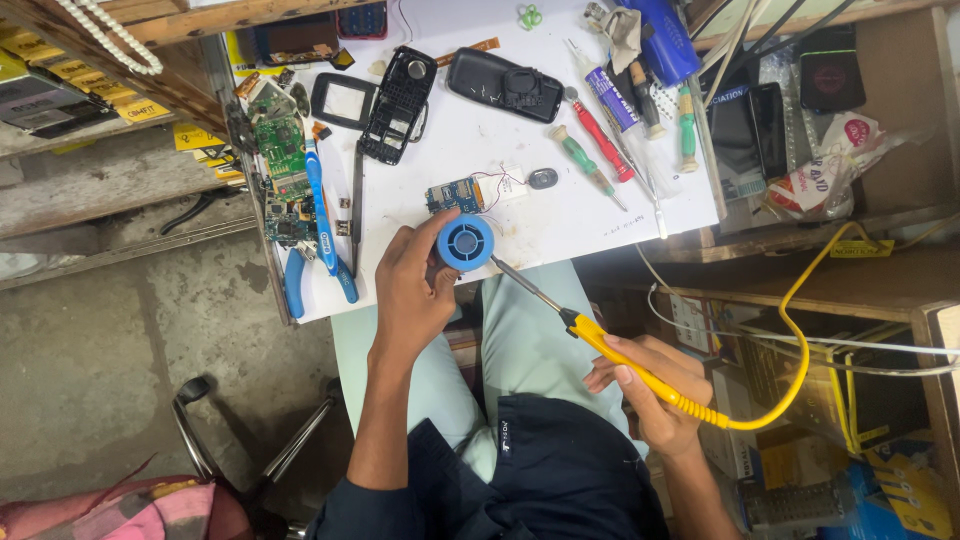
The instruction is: The person cleans a small circuit board with a toothbrush, adjusts a wire on the board, then holds the board against a roll of blue tape while soldering it with a soldering iron. They set the iron down and pick up pliers near the end.
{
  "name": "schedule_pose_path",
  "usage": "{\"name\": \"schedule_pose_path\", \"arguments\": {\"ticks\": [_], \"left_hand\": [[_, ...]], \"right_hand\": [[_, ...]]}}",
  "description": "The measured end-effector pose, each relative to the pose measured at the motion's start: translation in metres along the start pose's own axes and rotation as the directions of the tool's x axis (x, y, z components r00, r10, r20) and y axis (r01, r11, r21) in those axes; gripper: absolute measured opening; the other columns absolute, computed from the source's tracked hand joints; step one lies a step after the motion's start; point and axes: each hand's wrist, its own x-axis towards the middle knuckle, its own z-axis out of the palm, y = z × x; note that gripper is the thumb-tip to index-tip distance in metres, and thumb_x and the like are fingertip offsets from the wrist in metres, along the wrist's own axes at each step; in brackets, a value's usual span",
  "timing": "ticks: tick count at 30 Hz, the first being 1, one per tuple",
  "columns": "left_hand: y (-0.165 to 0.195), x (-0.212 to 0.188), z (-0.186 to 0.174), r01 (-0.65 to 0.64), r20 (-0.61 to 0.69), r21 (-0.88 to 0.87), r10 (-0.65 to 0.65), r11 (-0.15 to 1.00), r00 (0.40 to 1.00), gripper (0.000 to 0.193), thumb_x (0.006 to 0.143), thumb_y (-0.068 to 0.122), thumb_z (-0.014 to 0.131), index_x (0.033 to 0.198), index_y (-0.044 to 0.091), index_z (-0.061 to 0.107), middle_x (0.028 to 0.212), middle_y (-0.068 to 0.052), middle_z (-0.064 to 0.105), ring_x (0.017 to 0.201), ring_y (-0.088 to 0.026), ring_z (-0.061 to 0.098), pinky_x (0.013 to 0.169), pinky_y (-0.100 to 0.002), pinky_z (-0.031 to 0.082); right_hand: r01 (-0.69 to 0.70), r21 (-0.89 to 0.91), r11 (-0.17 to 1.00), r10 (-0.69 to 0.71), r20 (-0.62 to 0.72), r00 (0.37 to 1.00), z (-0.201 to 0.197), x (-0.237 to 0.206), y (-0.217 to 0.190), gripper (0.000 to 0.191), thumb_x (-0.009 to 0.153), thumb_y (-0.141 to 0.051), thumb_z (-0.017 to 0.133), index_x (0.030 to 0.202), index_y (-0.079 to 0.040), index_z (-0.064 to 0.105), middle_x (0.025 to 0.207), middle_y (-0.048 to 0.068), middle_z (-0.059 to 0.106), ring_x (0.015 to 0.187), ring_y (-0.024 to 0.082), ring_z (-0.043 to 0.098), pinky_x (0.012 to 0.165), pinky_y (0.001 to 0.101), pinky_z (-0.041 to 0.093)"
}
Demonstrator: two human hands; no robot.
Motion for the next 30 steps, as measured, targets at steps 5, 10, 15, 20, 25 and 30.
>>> {"name": "schedule_pose_path", "arguments": {"ticks": [5, 10, 15, 20, 25, 30], "left_hand": [[-0.0004, -0.0003, -0.0001, 0.004, 0.006, -0.01, -0.004, 1.0, 1.0, 0.069, 0.072, -0.013, 0.071, 0.136, 0.012, 0.064, 0.089, -0.009, 0.058, 0.074, -0.021, 0.059, 0.069, -0.034, 0.05], [-0.0006, -0.0004, -0.0006, 0.002, 0.009, -0.007, -0.001, 1.0, 1.0, 0.07, 0.072, -0.013, 0.07, 0.137, 0.012, 0.064, 0.088, -0.009, 0.058, 0.074, -0.021, 0.058, 0.069, -0.034, 0.049], [-0.0005, -0.0003, -0.0008, -0.006, 0.008, -0.005, 0.006, 1.0, 1.0, 0.07, 0.072, -0.013, 0.069, 0.137, 0.012, 0.064, 0.088, -0.009, 0.058, 0.074, -0.021, 0.058, 0.069, -0.035, 0.049], [-0.0005, 0.0, -0.0013, -0.013, 0.008, -0.009, 0.013, 1.0, 1.0, 0.07, 0.071, -0.014, 0.068, 0.137, 0.011, 0.064, 0.089, -0.009, 0.058, 0.075, -0.022, 0.058, 0.07, -0.035, 0.05], [-0.0002, -0.0001, -0.0019, -0.006, 0.011, -0.026, 0.006, 1.0, 1.0, 0.069, 0.072, -0.014, 0.068, 0.136, 0.011, 0.063, 0.09, -0.009, 0.058, 0.075, -0.022, 0.059, 0.07, -0.035, 0.05], [0.0007, -0.0005, -0.0024, 0.005, 0.016, -0.024, -0.004, 1.0, 1.0, 0.069, 0.072, -0.014, 0.067, 0.136, 0.011, 0.064, 0.089, -0.009, 0.058, 0.075, -0.022, 0.059, 0.07, -0.035, 0.05]], "right_hand": [[-0.005, -0.011, 1.0, 0.005, -0.021, 1.0, -0.0001, 0.0, -0.002, 0.028, 0.095, 0.0, 0.056, 0.118, 0.01, 0.068, 0.088, 0.021, 0.074, 0.07, 0.025, 0.078, 0.065, 0.0316, 0.065], [-0.014, -0.016, 1.0, 0.014, -0.039, 0.999, -0.0015, -0.0003, -0.0048, 0.029, 0.095, -0.001, 0.055, 0.119, 0.011, 0.067, 0.089, 0.023, 0.074, 0.071, 0.025, 0.077, 0.067, 0.0318, 0.064], [-0.022, -0.014, 1.0, 0.022, -0.048, 0.999, -0.0015, 0.0003, -0.0042, 0.029, 0.095, -0.001, 0.055, 0.119, 0.011, 0.067, 0.089, 0.023, 0.073, 0.071, 0.026, 0.077, 0.067, 0.0321, 0.065], [-0.023, -0.027, 0.999, 0.021, -0.067, 0.998, -0.0016, 0.0004, -0.0026, 0.028, 0.096, 0.0, 0.054, 0.119, 0.011, 0.067, 0.089, 0.023, 0.073, 0.071, 0.026, 0.077, 0.067, 0.0327, 0.065], [-0.019, -0.025, 0.999, 0.018, -0.07, 0.997, -0.0016, 0.0021, -0.0021, 0.028, 0.097, 0.0, 0.054, 0.119, 0.011, 0.067, 0.09, 0.024, 0.073, 0.072, 0.027, 0.077, 0.066, 0.033, 0.066], [-0.017, -0.021, 1.0, 0.016, -0.061, 0.998, -0.0011, 0.0036, -0.0029, 0.028, 0.097, 0.0, 0.054, 0.12, 0.012, 0.066, 0.09, 0.024, 0.072, 0.072, 0.027, 0.077, 0.067, 0.0334, 0.066]]}}
